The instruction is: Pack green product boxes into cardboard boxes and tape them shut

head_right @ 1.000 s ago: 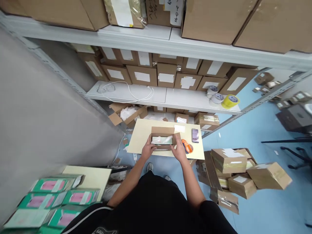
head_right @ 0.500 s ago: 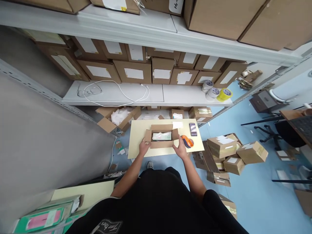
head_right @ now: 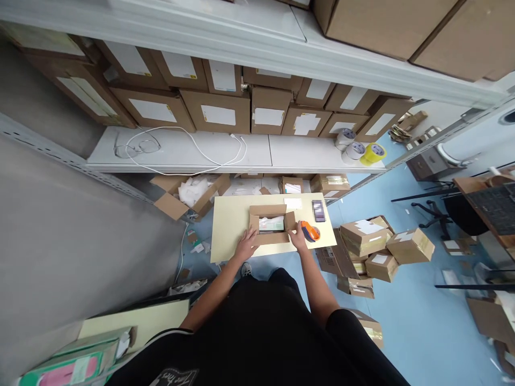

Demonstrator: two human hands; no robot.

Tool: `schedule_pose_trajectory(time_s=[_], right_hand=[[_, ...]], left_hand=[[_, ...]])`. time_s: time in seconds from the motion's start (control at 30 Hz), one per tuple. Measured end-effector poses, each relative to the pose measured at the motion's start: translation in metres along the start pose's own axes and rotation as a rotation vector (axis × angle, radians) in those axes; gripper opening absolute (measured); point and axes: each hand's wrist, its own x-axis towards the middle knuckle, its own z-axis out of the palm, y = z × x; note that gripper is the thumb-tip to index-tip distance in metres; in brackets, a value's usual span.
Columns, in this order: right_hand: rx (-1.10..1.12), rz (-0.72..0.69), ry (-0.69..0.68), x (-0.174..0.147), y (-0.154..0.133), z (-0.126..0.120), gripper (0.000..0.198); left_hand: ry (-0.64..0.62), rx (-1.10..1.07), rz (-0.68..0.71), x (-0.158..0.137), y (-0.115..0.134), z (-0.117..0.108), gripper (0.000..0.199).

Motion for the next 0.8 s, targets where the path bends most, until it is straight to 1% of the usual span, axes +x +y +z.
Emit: schedule_pose_trajectory(time_s=[0.07, 0.1, 0.17, 0.23, 0.3, 0.33, 0.37, 0.43, 0.5, 0.53, 0.57, 0.63, 0.7, 0.73, 0.77, 0.8], right_hand=[[0.084, 0.078, -0.094, 0.002, -0.006, 0.006, 0.094], [0.09, 0.081, -0.162, 0.004, -0.008, 0.007, 0.094], [0.086, 0.028, -0.289, 0.008, -0.009, 0.009, 0.09], [0.064, -0.066, -0.339, 0.014, -0.007, 0.008, 0.083], [0.057, -0.144, -0.303, 0.02, -0.002, 0.008, 0.074], [0.061, -0.154, -0.262, 0.023, 0.001, 0.009, 0.068], [0.065, -0.139, -0.204, 0.026, 0.004, 0.01, 0.061], [0.048, -0.058, -0.039, 0.029, 0.011, 0.015, 0.05], [0.005, 0.038, 0.102, 0.031, 0.017, 0.022, 0.045], [-0.017, 0.077, 0.14, 0.03, 0.021, 0.024, 0.043], [-0.034, 0.108, 0.153, 0.03, 0.023, 0.027, 0.042], [-0.051, 0.146, 0.131, 0.029, 0.028, 0.029, 0.041], [-0.059, 0.175, 0.098, 0.029, 0.031, 0.029, 0.042], [-0.063, 0.186, 0.075, 0.03, 0.032, 0.027, 0.042], [-0.067, 0.193, 0.047, 0.031, 0.033, 0.026, 0.043], [-0.07, 0.195, 0.019, 0.032, 0.035, 0.024, 0.043]], left_hand=[[-0.009, 0.012, -0.012, 0.003, 0.001, -0.008, 0.059], [0.004, 0.01, -0.018, 0.005, 0.001, -0.012, 0.053], [0.062, -0.008, -0.027, 0.009, 0.004, -0.019, 0.048], [0.147, -0.033, -0.051, 0.013, 0.007, -0.025, 0.048], [0.231, -0.052, -0.105, 0.018, 0.01, -0.03, 0.053], [0.266, -0.056, -0.135, 0.022, 0.012, -0.033, 0.057], [0.292, -0.057, -0.162, 0.028, 0.013, -0.037, 0.064], [0.315, -0.055, -0.206, 0.042, 0.017, -0.045, 0.086], [0.284, -0.053, -0.233, 0.061, 0.021, -0.056, 0.112], [0.254, -0.05, -0.218, 0.07, 0.023, -0.061, 0.117], [0.205, -0.04, -0.179, 0.079, 0.025, -0.066, 0.121], [0.119, 0.017, -0.155, 0.093, 0.03, -0.075, 0.131], [0.108, 0.101, -0.162, 0.096, 0.032, -0.079, 0.131], [0.131, 0.143, -0.166, 0.094, 0.032, -0.079, 0.126], [0.167, 0.179, -0.16, 0.089, 0.031, -0.077, 0.118], [0.198, 0.203, -0.145, 0.081, 0.029, -0.072, 0.105]])
